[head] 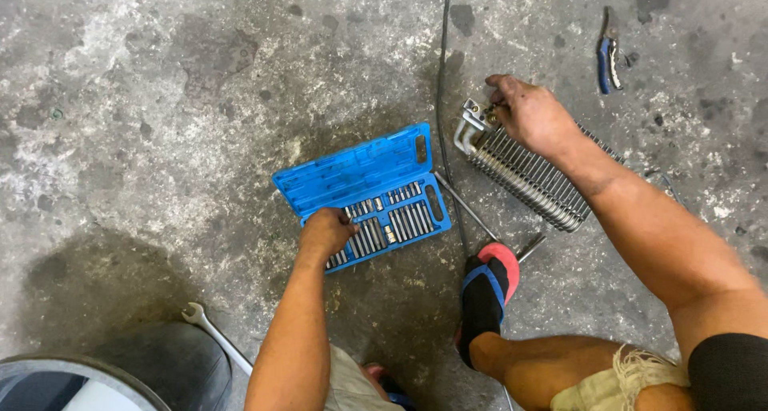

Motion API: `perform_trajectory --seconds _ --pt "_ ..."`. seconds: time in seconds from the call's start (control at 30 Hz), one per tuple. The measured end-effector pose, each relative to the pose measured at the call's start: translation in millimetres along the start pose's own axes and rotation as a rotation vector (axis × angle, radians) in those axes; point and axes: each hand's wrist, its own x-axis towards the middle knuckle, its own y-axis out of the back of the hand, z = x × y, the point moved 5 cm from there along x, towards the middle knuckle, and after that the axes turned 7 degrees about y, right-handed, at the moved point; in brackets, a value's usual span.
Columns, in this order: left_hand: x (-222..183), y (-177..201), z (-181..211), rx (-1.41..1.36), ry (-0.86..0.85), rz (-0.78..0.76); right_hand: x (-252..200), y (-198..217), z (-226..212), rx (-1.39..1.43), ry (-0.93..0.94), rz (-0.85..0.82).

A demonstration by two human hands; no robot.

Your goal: The person opens a blue socket set case and selects a socket bit. They attach the bit to a T-handle wrench and use it to tighten a bolt on a metal radiator lying on the floor. The person repeats the process with another bolt on the same radiator.

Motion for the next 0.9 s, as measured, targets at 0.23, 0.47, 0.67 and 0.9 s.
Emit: perform_trajectory --seconds 0.23,0.47,0.67,0.9 --pt "-2 5 -1 -0.003 0.046 -0.022 4 0 -5 -0.023 -0.024 -0.046" --pt "-6 8 2 -0.008 0.073 -0.017 5 2 -7 -0.007 -0.052 -0.064" --pt "-4 3 1 -0.024 0.003 0.011 2 -7 -8 -0.127 0.112 0.017" --pt "-14 12 -3 -0.005 0.046 0.029 -15 2 -27 -0.130 0.094 0.163"
